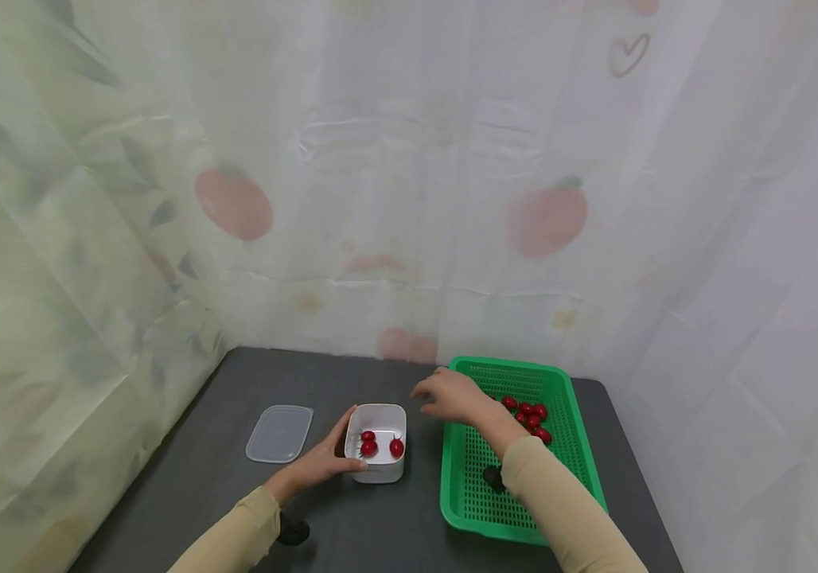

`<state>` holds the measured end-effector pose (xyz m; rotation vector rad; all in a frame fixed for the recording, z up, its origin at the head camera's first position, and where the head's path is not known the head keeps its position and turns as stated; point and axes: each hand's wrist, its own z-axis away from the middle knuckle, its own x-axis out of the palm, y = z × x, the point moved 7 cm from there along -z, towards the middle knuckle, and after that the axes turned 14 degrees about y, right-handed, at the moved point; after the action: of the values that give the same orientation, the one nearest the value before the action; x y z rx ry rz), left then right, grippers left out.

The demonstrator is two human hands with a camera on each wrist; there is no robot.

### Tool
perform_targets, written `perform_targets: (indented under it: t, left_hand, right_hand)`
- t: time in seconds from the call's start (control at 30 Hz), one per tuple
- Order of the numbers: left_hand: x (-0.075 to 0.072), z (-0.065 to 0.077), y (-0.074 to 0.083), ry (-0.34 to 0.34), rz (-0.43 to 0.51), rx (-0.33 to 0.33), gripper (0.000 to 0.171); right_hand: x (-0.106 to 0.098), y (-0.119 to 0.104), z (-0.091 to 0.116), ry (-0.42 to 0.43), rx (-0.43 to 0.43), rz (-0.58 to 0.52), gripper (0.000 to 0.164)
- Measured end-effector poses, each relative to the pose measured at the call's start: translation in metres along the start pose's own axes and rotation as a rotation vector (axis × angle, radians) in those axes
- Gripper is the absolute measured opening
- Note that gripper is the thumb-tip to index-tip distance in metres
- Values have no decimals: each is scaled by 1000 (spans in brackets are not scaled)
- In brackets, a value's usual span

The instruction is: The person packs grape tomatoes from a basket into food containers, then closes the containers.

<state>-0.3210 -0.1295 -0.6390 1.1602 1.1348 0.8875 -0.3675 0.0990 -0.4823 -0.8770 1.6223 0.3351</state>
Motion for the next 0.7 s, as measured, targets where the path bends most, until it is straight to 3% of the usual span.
perform_targets:
  t: [0.33,0.47,0.7]
  left_hand:
    - [0,3,6,-4,-14,0,117]
    - [1,4,8,-4,-20,-4,115]
    - [1,4,7,4,-20,-7,116]
  right_hand:
    - [-29,55,51,10,178,-12,26]
    - [-30,74,69,0,240,16,28]
    - [-26,98,90,-27,268,63,26]
